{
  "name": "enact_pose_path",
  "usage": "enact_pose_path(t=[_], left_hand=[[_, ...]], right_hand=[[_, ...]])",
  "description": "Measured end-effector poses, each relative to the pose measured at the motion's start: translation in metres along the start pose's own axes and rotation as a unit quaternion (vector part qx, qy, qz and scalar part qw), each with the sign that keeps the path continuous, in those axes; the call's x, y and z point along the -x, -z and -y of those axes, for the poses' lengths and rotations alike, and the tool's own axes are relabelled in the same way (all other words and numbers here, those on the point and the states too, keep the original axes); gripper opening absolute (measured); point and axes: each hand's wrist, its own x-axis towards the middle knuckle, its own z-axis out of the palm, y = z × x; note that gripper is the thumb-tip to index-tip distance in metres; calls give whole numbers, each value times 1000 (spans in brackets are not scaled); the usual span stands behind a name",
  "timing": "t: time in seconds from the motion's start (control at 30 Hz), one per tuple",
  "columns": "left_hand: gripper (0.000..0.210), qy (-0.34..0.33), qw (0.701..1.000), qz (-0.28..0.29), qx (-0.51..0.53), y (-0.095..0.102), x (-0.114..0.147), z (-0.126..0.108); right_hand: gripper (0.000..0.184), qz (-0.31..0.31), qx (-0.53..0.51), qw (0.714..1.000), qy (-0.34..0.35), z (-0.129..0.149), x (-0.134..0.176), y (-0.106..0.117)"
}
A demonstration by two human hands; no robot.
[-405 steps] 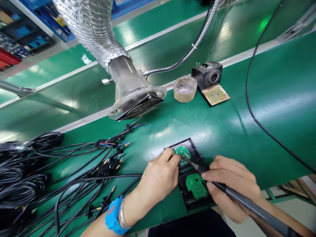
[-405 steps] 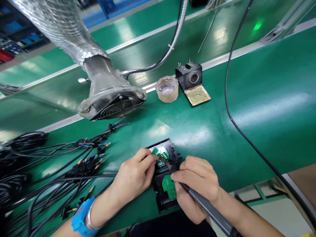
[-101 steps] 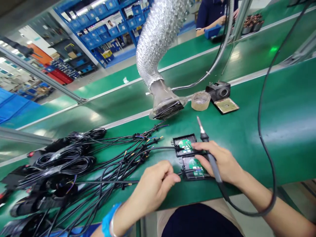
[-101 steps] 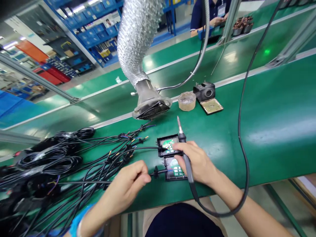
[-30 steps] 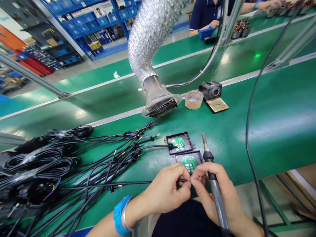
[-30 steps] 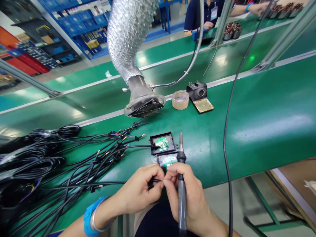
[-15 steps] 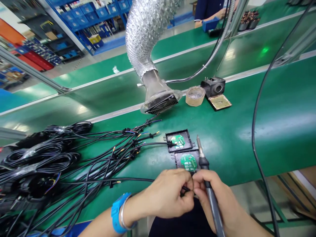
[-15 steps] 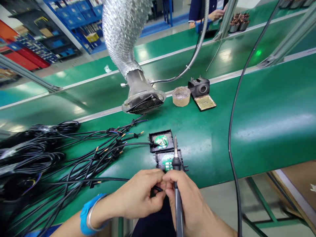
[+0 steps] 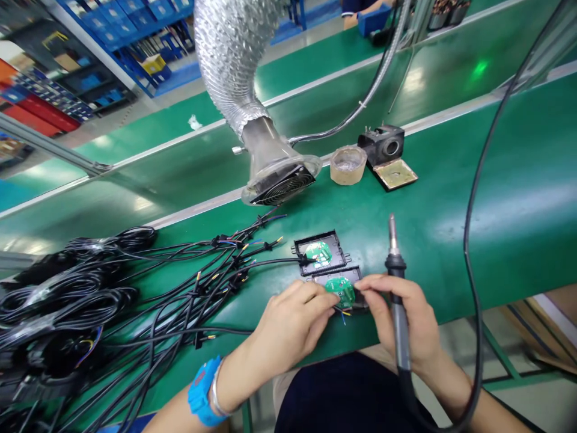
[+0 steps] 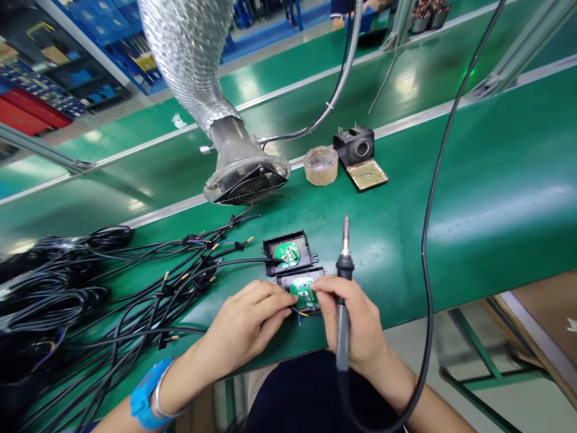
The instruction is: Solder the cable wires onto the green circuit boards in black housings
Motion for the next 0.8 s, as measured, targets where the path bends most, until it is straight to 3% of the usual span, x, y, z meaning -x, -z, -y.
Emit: enact_pose_path(t=[0.1,0.27,0.37,0.47,0.6,0.8], left_hand=[[23,27,993,49,-102,-6,-5,1],[21,50,992,61,-99,-11,-12,7],[22,44,995,62,-71,-9,-11,13],[23,49,994,69,-65,-8,-10,16],[21,56,991,76,-90,-7,-13,13],[19,61,976,115,-176,-8,-18,3]], right_hand=[[30,-51,-22,998,-27,-7,3,3],[52,-36,-40,998,29,-10,5,16],[47,16,-36,997,72,0,1,28],[38,78,-33,994,70,12,-1,37],[27,116,-11,992,54,21,1,38],[27,139,20,988,64,24,0,37]])
